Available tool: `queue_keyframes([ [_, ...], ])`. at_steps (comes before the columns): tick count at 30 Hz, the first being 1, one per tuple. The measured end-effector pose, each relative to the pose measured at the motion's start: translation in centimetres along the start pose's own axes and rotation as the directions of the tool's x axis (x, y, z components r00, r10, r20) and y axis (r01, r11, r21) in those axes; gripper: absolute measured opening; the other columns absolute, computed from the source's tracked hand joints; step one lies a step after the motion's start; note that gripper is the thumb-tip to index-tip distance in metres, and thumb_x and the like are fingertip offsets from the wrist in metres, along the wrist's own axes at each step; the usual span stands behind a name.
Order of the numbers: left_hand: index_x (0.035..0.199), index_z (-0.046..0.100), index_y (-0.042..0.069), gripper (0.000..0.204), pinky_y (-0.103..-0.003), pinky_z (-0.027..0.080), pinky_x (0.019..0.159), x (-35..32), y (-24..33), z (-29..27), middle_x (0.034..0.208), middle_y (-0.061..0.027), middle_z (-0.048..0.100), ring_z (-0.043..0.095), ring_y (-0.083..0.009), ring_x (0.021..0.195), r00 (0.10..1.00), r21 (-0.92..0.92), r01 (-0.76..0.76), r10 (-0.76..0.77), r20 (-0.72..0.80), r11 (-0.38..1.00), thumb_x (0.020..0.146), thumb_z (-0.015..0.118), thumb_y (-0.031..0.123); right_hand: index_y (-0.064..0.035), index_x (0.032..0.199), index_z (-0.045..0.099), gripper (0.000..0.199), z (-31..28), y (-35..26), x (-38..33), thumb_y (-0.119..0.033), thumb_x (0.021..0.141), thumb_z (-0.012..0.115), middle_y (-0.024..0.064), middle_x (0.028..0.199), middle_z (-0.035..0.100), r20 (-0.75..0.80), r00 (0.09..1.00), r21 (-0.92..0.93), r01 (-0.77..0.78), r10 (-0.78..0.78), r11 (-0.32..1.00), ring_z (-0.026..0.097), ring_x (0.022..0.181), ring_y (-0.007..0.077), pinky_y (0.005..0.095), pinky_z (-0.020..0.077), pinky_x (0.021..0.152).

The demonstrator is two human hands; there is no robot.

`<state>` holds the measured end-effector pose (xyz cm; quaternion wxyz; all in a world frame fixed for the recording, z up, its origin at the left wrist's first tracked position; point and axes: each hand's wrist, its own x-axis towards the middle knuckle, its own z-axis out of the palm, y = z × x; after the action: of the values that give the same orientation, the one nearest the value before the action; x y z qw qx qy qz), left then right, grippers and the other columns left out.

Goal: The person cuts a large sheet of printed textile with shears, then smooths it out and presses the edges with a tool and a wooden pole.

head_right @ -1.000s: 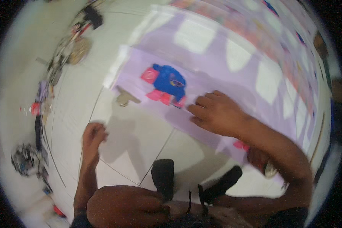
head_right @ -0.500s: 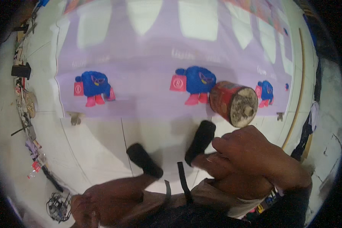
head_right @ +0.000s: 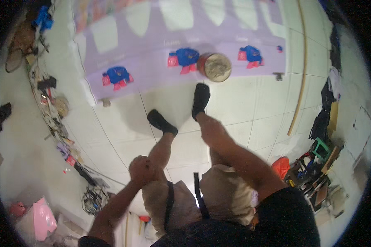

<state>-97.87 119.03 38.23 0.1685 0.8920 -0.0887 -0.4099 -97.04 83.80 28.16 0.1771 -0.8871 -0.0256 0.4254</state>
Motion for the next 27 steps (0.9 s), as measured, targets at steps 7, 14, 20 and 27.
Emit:
queue_keyframes([
  [7, 0.112, 0.066, 0.005, 0.033, -0.045, 0.050, 0.089, -9.0, 11.6, -0.9, 0.114, -0.0174, 0.065, 0.064, -0.0349, 0.103, 0.961, -0.201, -0.268, 0.276, 0.013, 0.942, 0.090, 0.062, 0.029, -0.0024, 0.111, 0.070, 0.048, -2.3, -10.9, -18.7, -0.044, 0.087, 0.063, 0.0214, 0.135, 0.056, 0.106, 0.978, -0.042, -0.174, 0.178, 0.984, 0.038, 0.137, 0.0444, 0.0704, 0.0307, 0.103],
  [14, 0.112, 0.062, 0.000, 0.032, -0.038, 0.054, 0.080, -8.0, 12.8, -10.4, 0.096, -0.0174, 0.068, 0.068, -0.0264, 0.095, 0.989, -0.506, -0.145, 0.134, -0.059, 0.850, 0.088, 0.069, 0.019, -0.0065, 0.112, 0.067, 0.046, -6.3, -0.2, -31.3, -0.045, 0.088, 0.060, 0.0177, 0.103, 0.068, 0.175, 0.977, 0.060, 0.110, -0.119, 0.992, 0.065, 0.099, 0.0374, 0.0475, 0.0473, 0.095],
  [20, 0.077, 0.068, 0.004, 0.029, -0.048, 0.053, 0.073, -11.1, -3.1, -13.3, 0.082, -0.0209, 0.067, 0.065, -0.0371, 0.077, 0.934, 0.663, -0.142, 0.322, -0.157, 0.735, 0.088, 0.059, 0.030, -0.0040, 0.111, 0.067, 0.052, 3.9, 10.0, -46.7, -0.050, 0.089, 0.057, 0.0192, 0.110, 0.069, 0.047, 0.824, 0.735, -0.411, 0.565, 0.539, 0.066, 0.104, 0.0376, 0.0454, 0.0514, 0.092],
  [27, 0.098, 0.071, 0.013, 0.017, -0.052, 0.052, 0.065, -15.7, 10.6, -0.7, 0.078, -0.0180, 0.070, 0.069, -0.0349, 0.072, 0.917, 0.596, -0.393, 0.256, 0.305, 0.700, 0.089, 0.060, 0.022, -0.0026, 0.113, 0.067, 0.057, 15.9, 19.3, -61.9, -0.054, 0.092, 0.053, 0.0209, 0.122, 0.064, 0.241, 0.578, 0.812, -0.560, 0.780, 0.165, 0.062, 0.113, 0.0365, 0.0462, 0.0499, 0.096],
])
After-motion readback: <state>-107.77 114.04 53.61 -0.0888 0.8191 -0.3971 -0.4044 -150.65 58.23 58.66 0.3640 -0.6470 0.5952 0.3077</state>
